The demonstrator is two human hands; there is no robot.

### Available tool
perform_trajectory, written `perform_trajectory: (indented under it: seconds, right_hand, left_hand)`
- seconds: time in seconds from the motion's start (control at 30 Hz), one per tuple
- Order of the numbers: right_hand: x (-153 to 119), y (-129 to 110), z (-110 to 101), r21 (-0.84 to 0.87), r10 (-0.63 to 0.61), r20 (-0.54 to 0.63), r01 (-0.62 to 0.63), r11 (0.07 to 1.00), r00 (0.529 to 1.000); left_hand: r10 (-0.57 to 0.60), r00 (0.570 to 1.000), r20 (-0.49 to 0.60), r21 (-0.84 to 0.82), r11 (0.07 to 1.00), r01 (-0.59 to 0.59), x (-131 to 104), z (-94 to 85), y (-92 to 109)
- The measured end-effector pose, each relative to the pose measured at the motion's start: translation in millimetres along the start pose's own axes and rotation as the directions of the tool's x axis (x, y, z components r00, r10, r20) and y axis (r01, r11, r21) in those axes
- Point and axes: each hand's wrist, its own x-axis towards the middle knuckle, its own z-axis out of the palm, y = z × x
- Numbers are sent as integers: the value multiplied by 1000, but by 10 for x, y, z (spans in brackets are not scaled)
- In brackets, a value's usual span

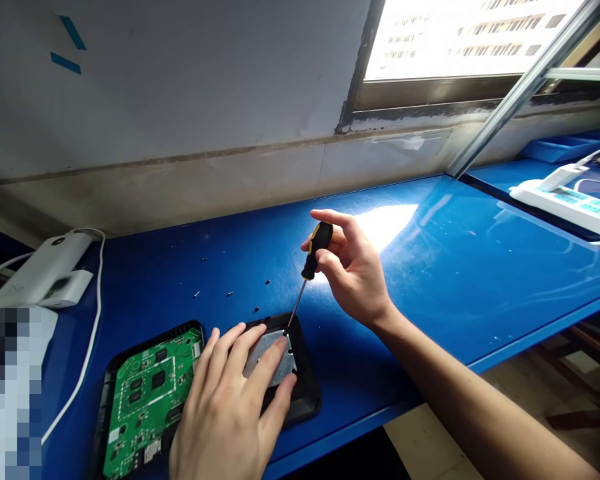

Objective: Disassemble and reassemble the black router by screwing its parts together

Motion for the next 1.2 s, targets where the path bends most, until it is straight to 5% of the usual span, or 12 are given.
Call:
perform_trajectory:
  seconds: [0.83, 1.2]
  right_hand:
    - [-39, -83, 4, -47, -111, 38, 113, 992, 993]
    - [-4, -351, 63, 40, -328, 253, 329, 944, 910]
  left_hand:
    - [16, 1000, 23, 45, 999, -17, -5, 5, 0]
    - [8, 999, 32, 21, 1000, -8, -16, -7, 5]
